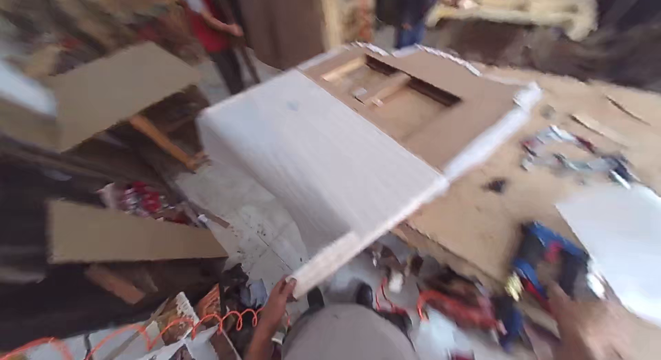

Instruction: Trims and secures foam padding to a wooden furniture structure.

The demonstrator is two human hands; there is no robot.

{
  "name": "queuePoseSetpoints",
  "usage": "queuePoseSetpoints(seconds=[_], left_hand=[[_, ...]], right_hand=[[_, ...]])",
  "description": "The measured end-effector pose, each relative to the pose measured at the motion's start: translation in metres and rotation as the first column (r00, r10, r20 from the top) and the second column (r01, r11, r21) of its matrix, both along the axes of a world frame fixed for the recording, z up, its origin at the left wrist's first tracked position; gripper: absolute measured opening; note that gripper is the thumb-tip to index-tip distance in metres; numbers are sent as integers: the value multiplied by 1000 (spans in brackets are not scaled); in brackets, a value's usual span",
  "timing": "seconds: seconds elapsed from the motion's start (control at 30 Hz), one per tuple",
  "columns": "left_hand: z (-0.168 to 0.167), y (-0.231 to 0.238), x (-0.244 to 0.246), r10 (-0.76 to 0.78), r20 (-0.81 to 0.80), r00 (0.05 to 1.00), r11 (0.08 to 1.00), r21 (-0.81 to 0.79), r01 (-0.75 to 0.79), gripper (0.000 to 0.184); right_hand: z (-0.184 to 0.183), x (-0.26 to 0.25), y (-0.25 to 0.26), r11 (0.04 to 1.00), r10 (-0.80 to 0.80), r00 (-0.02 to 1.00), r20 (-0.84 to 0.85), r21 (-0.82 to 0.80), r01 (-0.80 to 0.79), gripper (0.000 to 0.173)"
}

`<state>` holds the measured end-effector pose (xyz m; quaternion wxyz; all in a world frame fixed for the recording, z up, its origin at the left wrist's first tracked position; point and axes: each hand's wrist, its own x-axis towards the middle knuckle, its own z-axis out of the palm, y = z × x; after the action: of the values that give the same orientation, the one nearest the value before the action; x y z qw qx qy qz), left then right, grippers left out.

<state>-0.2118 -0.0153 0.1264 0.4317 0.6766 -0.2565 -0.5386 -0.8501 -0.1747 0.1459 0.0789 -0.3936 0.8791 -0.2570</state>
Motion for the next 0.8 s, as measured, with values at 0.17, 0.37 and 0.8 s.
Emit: queuePoseSetpoints(seconds=[0.17, 0.37, 0.8], left_hand=[[19, -23, 20, -122, 384, 915, 983, -83, 165, 54], [86, -133, -11, -57, 814, 578, 878, -235, 418, 44], [65, -446, -312, -296, 952, -77, 276, 163, 947, 40]], right_hand=[[39, -8, 12, 990, -103, 995, 4, 98, 102, 68], [45, 55, 37, 999, 8, 886, 464, -43, 13, 49], [1, 145, -75, 981, 130, -4, 992, -129, -145, 31]])
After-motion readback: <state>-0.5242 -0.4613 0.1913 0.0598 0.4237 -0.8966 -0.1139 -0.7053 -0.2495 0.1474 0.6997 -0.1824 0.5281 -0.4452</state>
